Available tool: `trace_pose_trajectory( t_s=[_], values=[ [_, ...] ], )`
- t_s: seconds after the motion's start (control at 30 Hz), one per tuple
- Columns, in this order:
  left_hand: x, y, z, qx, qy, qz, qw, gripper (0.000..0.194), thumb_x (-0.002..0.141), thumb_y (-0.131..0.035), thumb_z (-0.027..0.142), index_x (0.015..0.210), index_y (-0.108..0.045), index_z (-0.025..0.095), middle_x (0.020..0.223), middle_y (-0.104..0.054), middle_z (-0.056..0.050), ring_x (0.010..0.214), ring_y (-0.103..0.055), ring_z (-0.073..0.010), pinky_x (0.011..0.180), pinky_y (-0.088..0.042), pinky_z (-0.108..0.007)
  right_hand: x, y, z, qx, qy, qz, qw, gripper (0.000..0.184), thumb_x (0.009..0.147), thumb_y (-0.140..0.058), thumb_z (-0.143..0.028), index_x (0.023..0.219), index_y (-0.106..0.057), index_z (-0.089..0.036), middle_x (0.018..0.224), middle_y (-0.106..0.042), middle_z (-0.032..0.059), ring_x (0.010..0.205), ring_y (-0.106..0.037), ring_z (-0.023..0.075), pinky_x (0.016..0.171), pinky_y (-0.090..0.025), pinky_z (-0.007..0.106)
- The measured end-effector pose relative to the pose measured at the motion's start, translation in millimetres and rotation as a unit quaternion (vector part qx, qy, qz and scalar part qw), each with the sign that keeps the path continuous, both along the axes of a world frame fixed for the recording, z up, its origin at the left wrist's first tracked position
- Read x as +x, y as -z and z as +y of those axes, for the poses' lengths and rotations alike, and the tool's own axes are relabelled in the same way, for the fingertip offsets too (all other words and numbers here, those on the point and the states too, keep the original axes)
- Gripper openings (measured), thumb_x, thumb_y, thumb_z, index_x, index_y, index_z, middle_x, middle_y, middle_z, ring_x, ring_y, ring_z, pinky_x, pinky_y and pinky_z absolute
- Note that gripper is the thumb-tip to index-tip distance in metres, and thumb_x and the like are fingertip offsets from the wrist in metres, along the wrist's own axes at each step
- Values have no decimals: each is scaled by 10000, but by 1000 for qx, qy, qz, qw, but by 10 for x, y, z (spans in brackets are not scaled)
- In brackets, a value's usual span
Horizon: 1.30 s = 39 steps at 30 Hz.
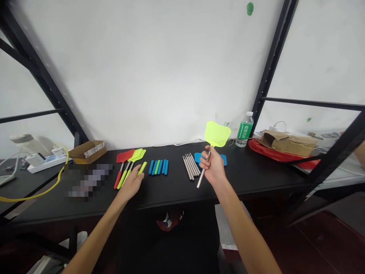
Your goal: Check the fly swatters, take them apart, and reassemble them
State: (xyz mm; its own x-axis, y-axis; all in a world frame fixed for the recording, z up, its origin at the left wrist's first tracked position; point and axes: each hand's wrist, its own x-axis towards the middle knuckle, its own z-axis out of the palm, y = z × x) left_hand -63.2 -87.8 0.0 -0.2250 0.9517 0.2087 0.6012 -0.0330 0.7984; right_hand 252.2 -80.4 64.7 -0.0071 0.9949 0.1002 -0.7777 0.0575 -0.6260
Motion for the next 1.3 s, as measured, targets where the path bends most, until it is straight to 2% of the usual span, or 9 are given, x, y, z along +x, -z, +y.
trace_pose_trajectory(
  t_s=[0.1,0.27,0.4,0.53,0.67,0.8,0.9,1.07,1.3],
  values=[
    [-80,48,63,-11,-22,126,992,575,926,-406,325,1454,-428,98,1463,-490,-190,1331,-481,-306,1054,-399,-407,-168,53,5,-3,-11,-20,1000,127,915,-578,-301,855,-513,-210,572,-352,-85,380,-203,40,344,-187,142],
    [95,17,-23,-45,6,204,978,584,940,-400,386,1477,-424,159,1477,-476,-156,1110,-628,-284,900,-481,-394,-338,153,-5,-9,-41,-62,997,186,868,-635,-353,863,-522,-205,588,-374,-81,393,-202,34,360,-184,148],
    [124,-70,-84,3,9,185,983,566,917,-459,398,1426,-500,154,1473,-474,-158,943,-659,-236,888,-478,-390,-392,213,-18,11,-62,-112,992,261,860,-651,-432,874,-532,-200,581,-379,-82,405,-198,32,375,-170,152],
    [219,-244,-223,62,95,30,993,540,896,-529,473,1339,-596,170,1304,-620,-140,937,-646,-235,839,-499,-370,-496,236,-138,28,-207,-194,959,299,891,-618,-478,867,-534,-192,550,-333,-98,409,-128,34,368,-111,159],
    [420,-390,-415,-14,309,-189,932,457,919,-507,513,1057,-746,148,1049,-723,-133,952,-653,-259,751,-523,-336,-678,253,-339,34,-446,-208,870,319,944,-537,-508,884,-524,-195,532,-306,-107,408,-85,41,351,-89,156],
    [501,-430,-531,-28,359,-258,897,343,923,-547,423,974,-776,173,1104,-728,-98,1110,-625,-269,1026,-439,-390,-794,283,-422,16,-526,-155,836,329,966,-502,-501,825,-444,-210,520,-289,-113,399,-58,49,334,-83,159],
    [524,-420,-557,-33,389,-299,871,363,911,-573,454,917,-789,162,1240,-679,-128,1205,-580,-303,1063,-414,-421,-802,320,-397,4,-557,-126,821,344,967,-502,-496,800,-386,-218,506,-274,-119,395,-33,54,325,-74,159],
    [690,-339,-568,9,333,-414,847,360,857,-673,453,681,-756,149,1196,-690,-142,1161,-603,-287,1013,-453,-398,-816,371,-375,17,-574,-85,814,364,952,-532,-494,787,-357,-221,502,-278,-123,389,-21,52,315,-68,160],
    [814,-345,-596,30,208,-488,847,315,718,-807,431,611,-719,148,980,-735,-107,937,-651,-215,875,-499,-334,-927,286,-533,37,-483,-152,861,388,925,-550,-544,777,-399,-219,500,-279,-121,381,-59,41,323,-69,165]
  ],
)
